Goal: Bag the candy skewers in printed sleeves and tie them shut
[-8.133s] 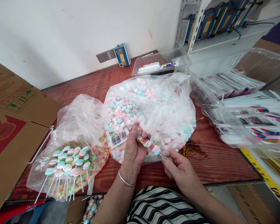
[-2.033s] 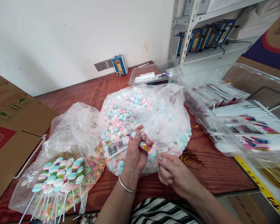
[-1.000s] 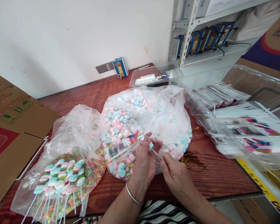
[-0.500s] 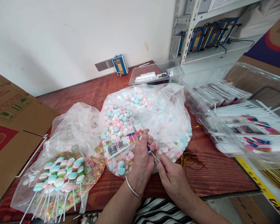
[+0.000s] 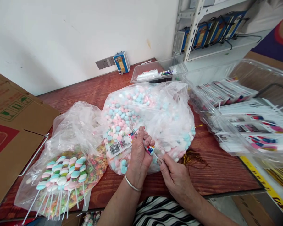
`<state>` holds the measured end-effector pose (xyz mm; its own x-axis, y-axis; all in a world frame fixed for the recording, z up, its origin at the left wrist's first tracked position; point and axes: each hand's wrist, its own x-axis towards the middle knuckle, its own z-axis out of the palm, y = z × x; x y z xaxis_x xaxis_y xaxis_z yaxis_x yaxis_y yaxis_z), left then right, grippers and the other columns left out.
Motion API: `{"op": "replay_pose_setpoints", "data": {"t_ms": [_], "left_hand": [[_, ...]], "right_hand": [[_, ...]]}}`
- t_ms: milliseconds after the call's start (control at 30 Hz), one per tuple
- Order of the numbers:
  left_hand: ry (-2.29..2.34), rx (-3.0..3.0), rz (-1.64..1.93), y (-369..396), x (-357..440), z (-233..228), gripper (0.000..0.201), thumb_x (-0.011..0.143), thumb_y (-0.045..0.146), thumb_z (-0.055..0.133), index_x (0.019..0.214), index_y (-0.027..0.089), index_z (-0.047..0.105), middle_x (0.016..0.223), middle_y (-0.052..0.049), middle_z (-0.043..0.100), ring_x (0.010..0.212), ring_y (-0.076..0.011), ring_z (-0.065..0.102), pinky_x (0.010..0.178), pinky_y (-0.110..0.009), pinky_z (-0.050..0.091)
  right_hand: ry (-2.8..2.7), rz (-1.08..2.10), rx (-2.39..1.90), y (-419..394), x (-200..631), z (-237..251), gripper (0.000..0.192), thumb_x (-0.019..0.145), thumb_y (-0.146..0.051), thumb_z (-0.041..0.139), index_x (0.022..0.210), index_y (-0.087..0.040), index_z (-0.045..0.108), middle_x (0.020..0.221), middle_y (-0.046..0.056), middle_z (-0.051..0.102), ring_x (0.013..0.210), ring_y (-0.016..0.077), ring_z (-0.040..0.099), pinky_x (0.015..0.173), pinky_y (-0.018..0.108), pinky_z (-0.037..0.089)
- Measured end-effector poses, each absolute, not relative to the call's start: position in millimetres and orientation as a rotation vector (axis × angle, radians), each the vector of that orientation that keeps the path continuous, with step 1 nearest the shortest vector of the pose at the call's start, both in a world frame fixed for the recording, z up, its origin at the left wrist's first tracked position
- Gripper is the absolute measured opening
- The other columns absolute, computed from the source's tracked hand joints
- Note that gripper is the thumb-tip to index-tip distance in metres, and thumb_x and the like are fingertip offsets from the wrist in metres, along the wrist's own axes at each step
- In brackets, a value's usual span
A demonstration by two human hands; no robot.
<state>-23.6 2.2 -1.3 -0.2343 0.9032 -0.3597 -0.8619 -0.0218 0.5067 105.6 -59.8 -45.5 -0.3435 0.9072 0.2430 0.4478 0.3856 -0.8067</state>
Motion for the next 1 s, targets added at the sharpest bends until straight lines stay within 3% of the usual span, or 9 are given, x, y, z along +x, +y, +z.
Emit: {"op": "replay_pose_setpoints", "data": {"t_ms": [300, 433, 667, 833, 900, 1000], "left_hand": [[0.883, 0.117, 1.623, -6.7, -5.0, -8.3, 0.024, 0.088, 0.037, 0.062, 0.096, 0.015, 0.058, 0.062, 0.005, 0.047, 0.049, -0.0056, 0.046, 0.056, -0.021, 0.045], [0.839, 0.078, 1.611, -9.0, -4.1, -4.9, 0.031, 0.092, 0.045, 0.052, 0.095, 0.015, 0.057, 0.064, 0.003, 0.048, 0.052, -0.0089, 0.048, 0.057, -0.024, 0.045], [0.871, 0.073, 1.602, -13.2, 2.8, -2.0, 0.027, 0.094, 0.041, 0.049, 0.095, 0.015, 0.058, 0.063, 0.003, 0.047, 0.052, -0.0094, 0.048, 0.054, -0.022, 0.042], [0.93, 0.06, 1.604, -20.4, 9.7, -3.3, 0.024, 0.092, 0.039, 0.053, 0.094, 0.015, 0.058, 0.065, 0.002, 0.049, 0.055, -0.009, 0.05, 0.057, -0.021, 0.044], [0.879, 0.107, 1.564, -21.7, 7.2, -4.7, 0.025, 0.091, 0.039, 0.056, 0.096, 0.015, 0.059, 0.067, 0.002, 0.051, 0.058, -0.0093, 0.053, 0.059, -0.021, 0.046], [0.705, 0.222, 1.484, -21.0, -0.3, -7.9, 0.032, 0.087, 0.039, 0.063, 0.107, 0.015, 0.061, 0.071, 0.002, 0.054, 0.062, -0.0095, 0.056, 0.07, -0.026, 0.051]], "right_hand": [[-1.673, 1.328, -1.137, -37.9, 102.4, -36.1, 0.018, 0.094, -0.028, 0.043, 0.08, -0.02, 0.051, 0.076, -0.001, 0.057, 0.07, 0.0153, 0.052, 0.062, 0.023, 0.041], [-1.614, 1.392, -1.137, -36.4, 103.2, -35.4, 0.022, 0.094, -0.034, 0.044, 0.079, -0.02, 0.05, 0.075, -0.001, 0.056, 0.076, 0.0166, 0.053, 0.065, 0.024, 0.04], [-1.742, 1.189, -1.286, -38.7, 104.4, -40.0, 0.026, 0.095, -0.033, 0.043, 0.074, -0.02, 0.05, 0.065, -0.002, 0.054, 0.06, 0.0138, 0.045, 0.057, 0.024, 0.034], [-1.79, 1.138, -1.315, -36.3, 104.2, -43.0, 0.029, 0.095, -0.037, 0.044, 0.077, -0.019, 0.057, 0.068, 0.001, 0.059, 0.062, 0.0154, 0.048, 0.058, 0.025, 0.034], [-1.711, 1.242, -1.233, -35.4, 103.7, -40.5, 0.037, 0.095, -0.044, 0.044, 0.072, -0.019, 0.057, 0.065, 0.0, 0.056, 0.061, 0.0147, 0.046, 0.058, 0.025, 0.034], [-1.494, 1.627, -1.061, -34.3, 102.7, -35.7, 0.051, 0.092, -0.059, 0.043, 0.06, -0.02, 0.049, 0.051, -0.004, 0.04, 0.048, 0.0109, 0.035, 0.048, 0.024, 0.029]]}}
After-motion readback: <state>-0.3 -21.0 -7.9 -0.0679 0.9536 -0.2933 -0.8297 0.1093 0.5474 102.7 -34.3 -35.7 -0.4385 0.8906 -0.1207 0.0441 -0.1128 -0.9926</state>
